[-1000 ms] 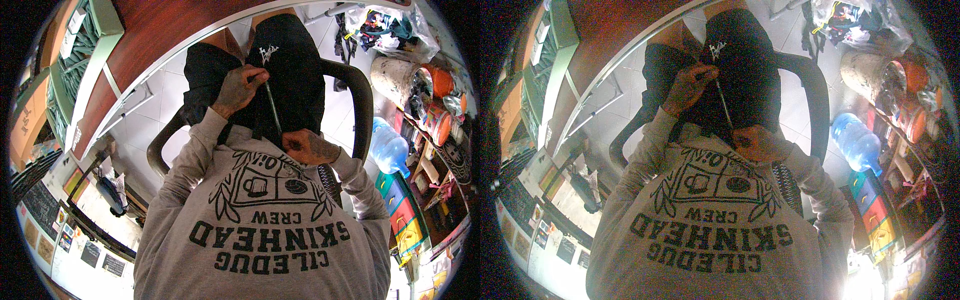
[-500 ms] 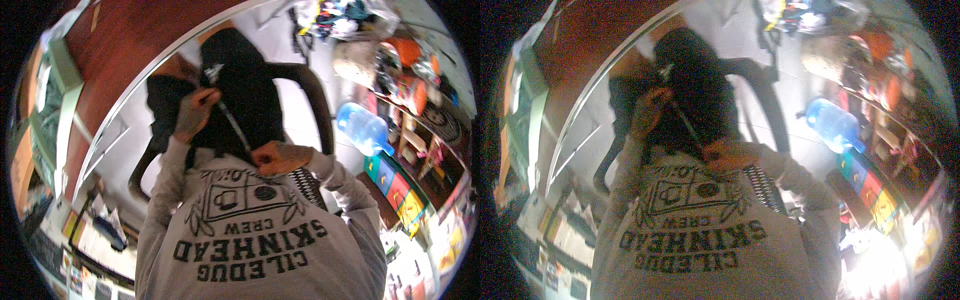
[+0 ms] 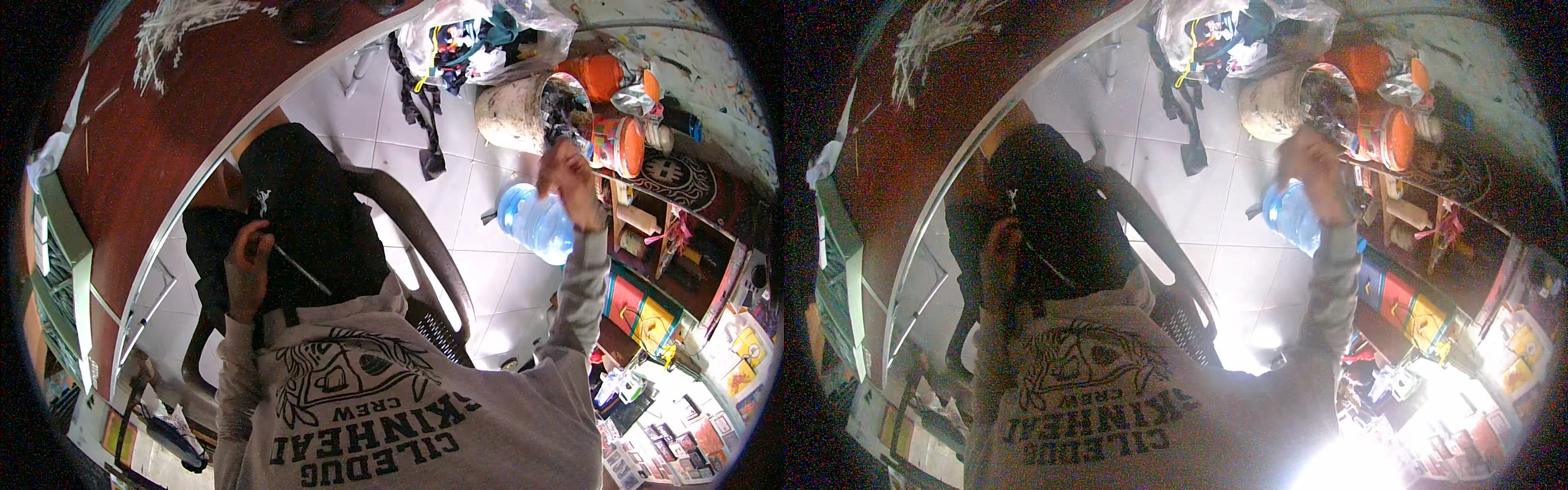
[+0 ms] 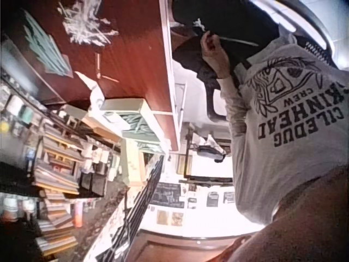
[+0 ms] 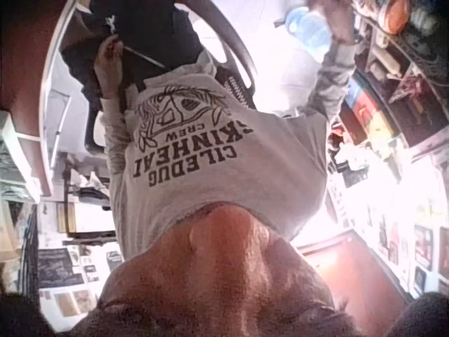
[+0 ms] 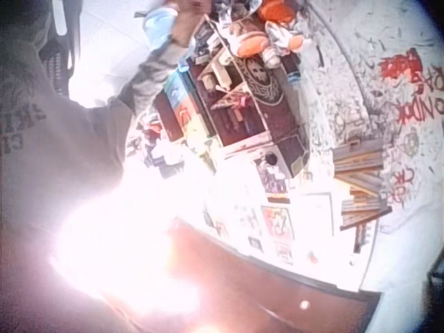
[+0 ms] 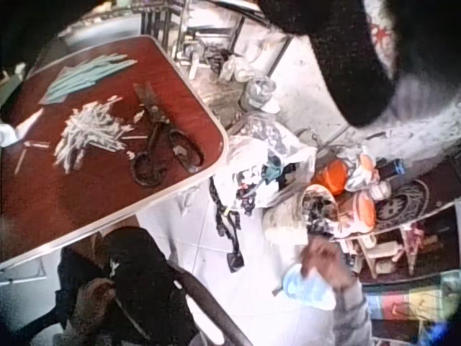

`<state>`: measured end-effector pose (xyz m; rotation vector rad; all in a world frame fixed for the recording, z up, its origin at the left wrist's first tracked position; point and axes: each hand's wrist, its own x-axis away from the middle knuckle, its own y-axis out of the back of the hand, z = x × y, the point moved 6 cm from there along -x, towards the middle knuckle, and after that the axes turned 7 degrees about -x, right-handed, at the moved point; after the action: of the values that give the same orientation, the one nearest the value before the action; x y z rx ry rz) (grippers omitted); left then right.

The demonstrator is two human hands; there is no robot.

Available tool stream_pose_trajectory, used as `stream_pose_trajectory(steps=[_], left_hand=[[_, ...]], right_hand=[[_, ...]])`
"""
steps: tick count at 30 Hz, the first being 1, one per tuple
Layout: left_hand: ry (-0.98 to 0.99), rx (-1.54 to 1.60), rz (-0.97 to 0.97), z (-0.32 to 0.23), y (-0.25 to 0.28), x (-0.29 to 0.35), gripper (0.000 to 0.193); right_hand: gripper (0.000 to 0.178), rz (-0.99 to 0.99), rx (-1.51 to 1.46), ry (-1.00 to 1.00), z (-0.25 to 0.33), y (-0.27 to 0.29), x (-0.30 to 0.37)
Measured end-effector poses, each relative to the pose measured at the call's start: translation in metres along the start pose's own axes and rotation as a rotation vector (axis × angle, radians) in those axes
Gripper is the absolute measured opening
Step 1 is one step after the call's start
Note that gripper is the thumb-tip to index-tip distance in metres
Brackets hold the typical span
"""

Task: The person applies clear adhesive wraps to green pen bodies, using a small wooden stick to smooth the edges and handling the pens individually from a storage box.

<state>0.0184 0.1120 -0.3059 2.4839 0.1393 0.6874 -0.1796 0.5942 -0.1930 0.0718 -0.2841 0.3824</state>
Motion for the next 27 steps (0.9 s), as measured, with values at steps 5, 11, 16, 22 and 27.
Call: stream_pose_trajectory(steps=[5, 11, 16, 22, 27], left_hand=[[-0.384, -0.365, -0.174, -0.02, 0.0, 0.005, 0.025], [-0.696, -0.706, -0.084, -0.069, 0.003, 0.03, 0.035], [-0.851, -0.683, 0.015, -0.059, -0.014, 0.033, 0.048], [-1.106, -0.75, 0.055, -0.06, -0.01, 0.034, 0.048], [-1.02, -0.481, -0.114, -0.077, 0.039, 0.034, 0.044]], right_hand=[[0.055, -0.208, -0.546, -0.244, -0.166, 0.253, -0.007], [0.051, -0.417, 0.268, -0.512, -0.175, 0.314, -0.046], [0.047, -0.269, 1.131, -0.563, -0.144, 0.301, -0.083], [0.044, -0.391, 1.967, -0.053, -0.02, 0.173, -0.163], [0.026, -0.609, 1.477, 0.67, 0.157, -0.045, -0.155]])
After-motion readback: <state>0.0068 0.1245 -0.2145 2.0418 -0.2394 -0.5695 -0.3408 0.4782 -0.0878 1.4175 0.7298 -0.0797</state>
